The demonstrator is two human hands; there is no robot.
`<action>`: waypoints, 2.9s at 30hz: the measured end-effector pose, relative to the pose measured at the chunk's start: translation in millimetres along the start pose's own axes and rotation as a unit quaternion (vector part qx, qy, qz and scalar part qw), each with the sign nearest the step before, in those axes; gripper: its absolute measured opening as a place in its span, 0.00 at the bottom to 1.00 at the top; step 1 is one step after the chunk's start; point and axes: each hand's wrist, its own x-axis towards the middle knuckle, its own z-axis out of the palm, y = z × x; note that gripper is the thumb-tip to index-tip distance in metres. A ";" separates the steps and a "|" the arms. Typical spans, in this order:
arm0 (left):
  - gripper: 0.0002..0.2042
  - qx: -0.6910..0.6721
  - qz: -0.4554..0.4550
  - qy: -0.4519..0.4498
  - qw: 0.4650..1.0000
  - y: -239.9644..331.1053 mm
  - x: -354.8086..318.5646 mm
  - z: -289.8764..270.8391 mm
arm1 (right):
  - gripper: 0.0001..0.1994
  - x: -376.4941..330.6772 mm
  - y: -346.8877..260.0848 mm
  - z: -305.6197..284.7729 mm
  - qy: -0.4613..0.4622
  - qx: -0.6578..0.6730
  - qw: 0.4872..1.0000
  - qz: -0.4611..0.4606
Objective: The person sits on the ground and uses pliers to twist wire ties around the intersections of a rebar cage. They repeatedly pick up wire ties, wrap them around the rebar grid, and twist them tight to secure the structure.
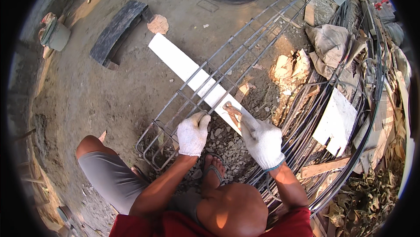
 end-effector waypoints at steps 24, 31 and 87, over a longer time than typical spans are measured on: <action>0.14 -0.247 -0.221 -0.100 0.938 -3.3 17.8 -5.1 | 0.07 131.3 -43.3 21.1 -0.254 -0.221 0.893 -0.298; 0.10 -0.236 -0.248 -0.128 0.931 6.6 19.8 -10.5 | 0.07 130.8 -45.5 25.5 -0.275 -0.233 0.886 -0.291; 0.17 0.120 0.014 0.027 0.992 17.1 -5.6 16.8 | 0.37 -36.2 -9.8 210.5 0.036 0.090 0.995 0.001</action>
